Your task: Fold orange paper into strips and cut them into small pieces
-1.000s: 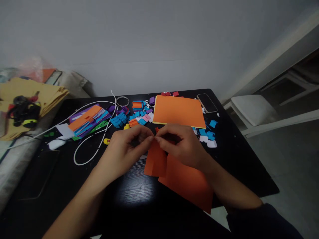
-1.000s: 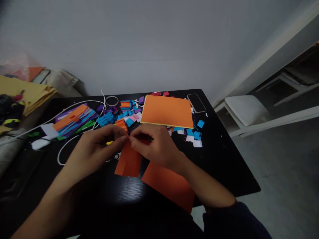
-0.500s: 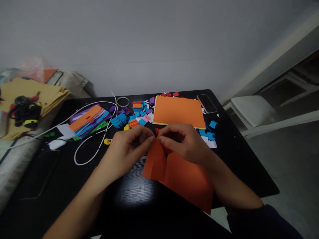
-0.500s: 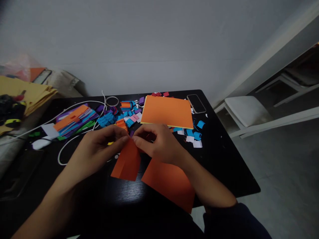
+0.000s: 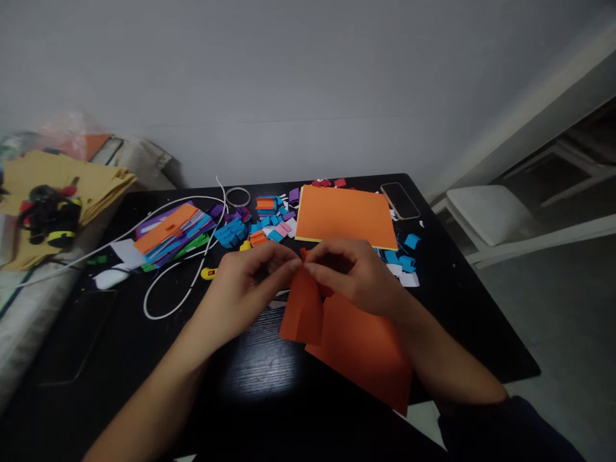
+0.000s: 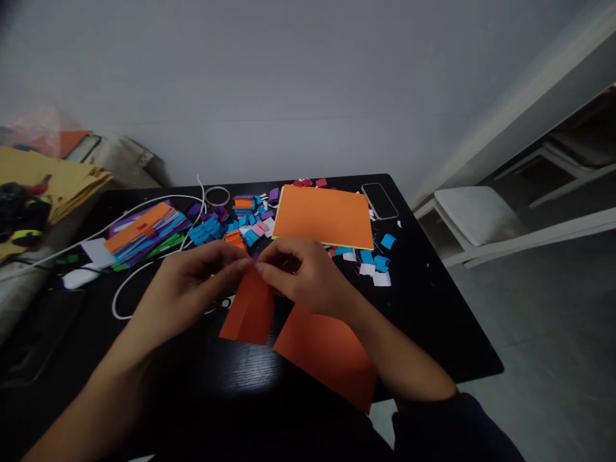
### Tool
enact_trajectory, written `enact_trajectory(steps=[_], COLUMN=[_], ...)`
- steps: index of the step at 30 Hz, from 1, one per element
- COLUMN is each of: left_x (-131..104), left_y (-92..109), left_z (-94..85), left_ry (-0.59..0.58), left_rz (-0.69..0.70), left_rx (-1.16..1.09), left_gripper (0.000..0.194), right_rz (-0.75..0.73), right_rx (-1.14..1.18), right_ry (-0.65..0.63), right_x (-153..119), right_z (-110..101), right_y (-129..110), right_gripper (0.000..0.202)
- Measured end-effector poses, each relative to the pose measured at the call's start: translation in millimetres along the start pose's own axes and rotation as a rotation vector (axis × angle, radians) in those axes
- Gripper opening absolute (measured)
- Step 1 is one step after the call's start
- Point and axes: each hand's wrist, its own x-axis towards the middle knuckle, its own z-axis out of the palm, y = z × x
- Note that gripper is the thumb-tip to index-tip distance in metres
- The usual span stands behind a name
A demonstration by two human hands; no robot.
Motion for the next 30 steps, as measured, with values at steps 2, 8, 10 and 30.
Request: enact_trajectory(steps=[2,8,10,30], left_x=[0,0,0,-1], left_y=[-1,-7,-8,-11], left_z=[-0.3,1.2,2.3,4.7], left_ry=[0.023,0.058,0.081,0.258], left_rz=[-0.006,-0.036,-0.026,0.171], left_rx=[-0.065,-0.175,-0.188,-0.016], left_gripper=[0.021,0.023,0.021,0.007], right_rz=[0.006,-0.098,-0.13,-0.069], right_rx=[0.041,0.088,0.102,0.246], right_ry=[0.047,0.174,0.135,0.109], right_x=[1,5,4,0], right_z=[0,1,2,3], right_y=[2,9,11,2], right_gripper=[0.013,0.016,0.022,0.011])
